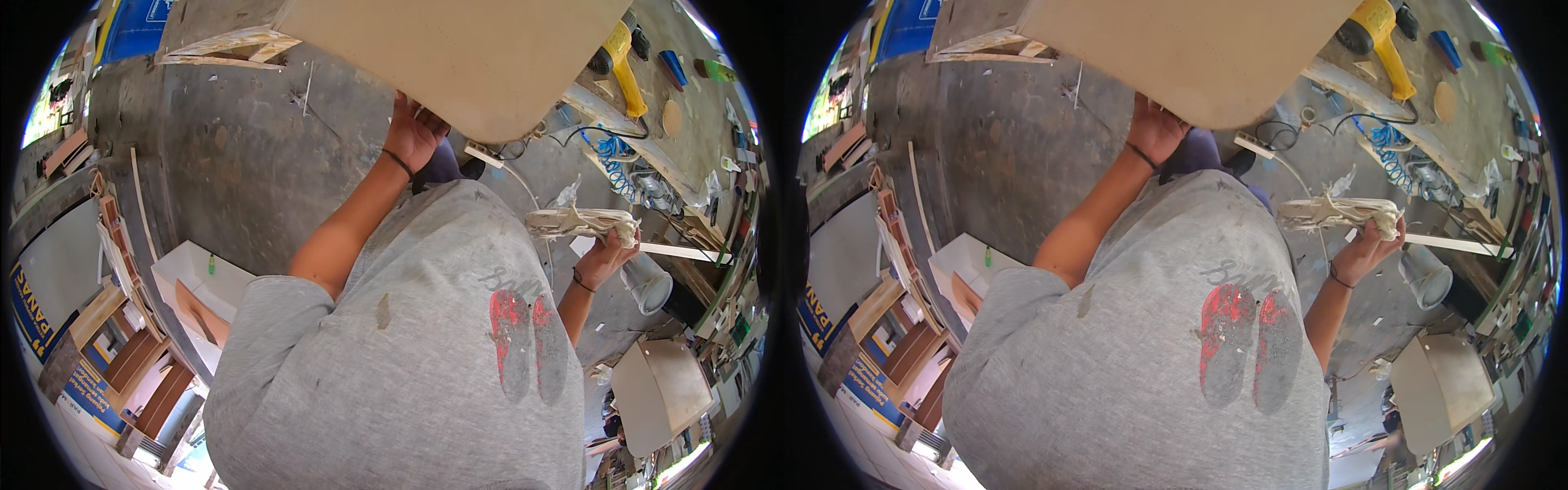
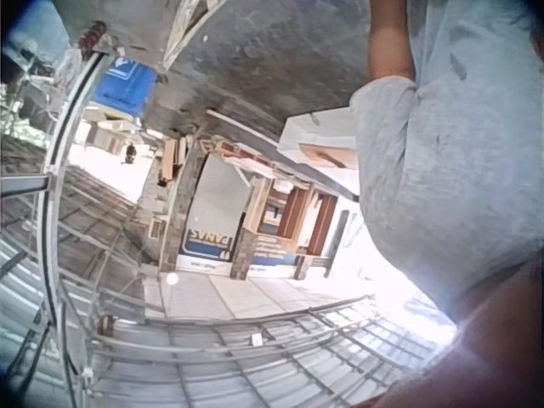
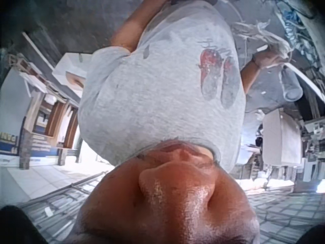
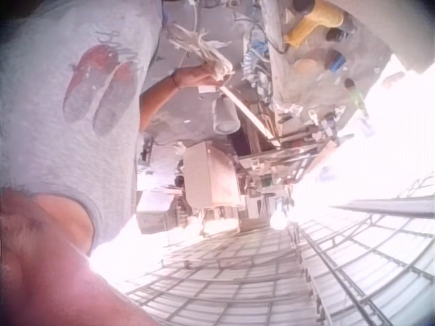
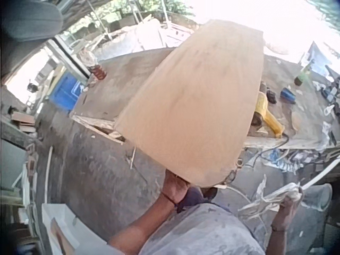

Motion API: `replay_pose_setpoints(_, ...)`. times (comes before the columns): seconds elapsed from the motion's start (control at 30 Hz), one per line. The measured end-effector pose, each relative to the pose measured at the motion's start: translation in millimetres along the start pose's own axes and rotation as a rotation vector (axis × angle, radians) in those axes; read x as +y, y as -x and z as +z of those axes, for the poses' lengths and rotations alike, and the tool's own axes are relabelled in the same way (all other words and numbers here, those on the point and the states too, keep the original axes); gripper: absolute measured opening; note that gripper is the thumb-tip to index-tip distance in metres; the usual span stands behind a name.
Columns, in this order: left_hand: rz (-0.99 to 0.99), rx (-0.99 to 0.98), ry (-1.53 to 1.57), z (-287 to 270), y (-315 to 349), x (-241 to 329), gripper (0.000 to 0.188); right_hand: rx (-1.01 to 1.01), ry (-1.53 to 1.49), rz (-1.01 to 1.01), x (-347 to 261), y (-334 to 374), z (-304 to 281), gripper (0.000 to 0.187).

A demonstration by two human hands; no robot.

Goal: The person wipes the edges and surfaces of a wooden cabinet component with a cloth, uses a heat gun on it, and files down the edges with a metal file.

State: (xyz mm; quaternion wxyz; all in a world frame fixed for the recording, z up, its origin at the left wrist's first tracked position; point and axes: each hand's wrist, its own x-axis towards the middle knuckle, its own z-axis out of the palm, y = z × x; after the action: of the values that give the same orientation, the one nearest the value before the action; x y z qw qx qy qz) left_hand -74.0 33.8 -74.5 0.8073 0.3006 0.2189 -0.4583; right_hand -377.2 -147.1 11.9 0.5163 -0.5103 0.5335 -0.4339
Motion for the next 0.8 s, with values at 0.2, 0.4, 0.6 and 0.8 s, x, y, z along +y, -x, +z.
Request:
replay_pose_setpoints(0.2, 0.102, 0.023, -0.046, -6.1, -17.0, -11.9, 0.053, -0.004, -0.023, -0.037, 7.7, 1.5, -29.1, 0.06)
replay_pose_setpoints(0.4, 0.153, 0.024, 0.058, -12.9, -33.4, -23.4, 0.055, 0.011, -0.005, -0.046, 11.8, 1.7, -55.1, 0.06)
replay_pose_setpoints(0.6, 0.199, -0.06, 0.127, -23.6, -48.2, -26.4, 0.049, 0.003, -0.039, -0.065, 24.1, 1.1, -67.4, 0.06)
replay_pose_setpoints(0.8, 0.181, -0.006, 0.215, -9.5, -43.8, -28.6, 0.048, 0.001, -0.021, -0.044, 19.5, -1.3, -67.2, 0.059)
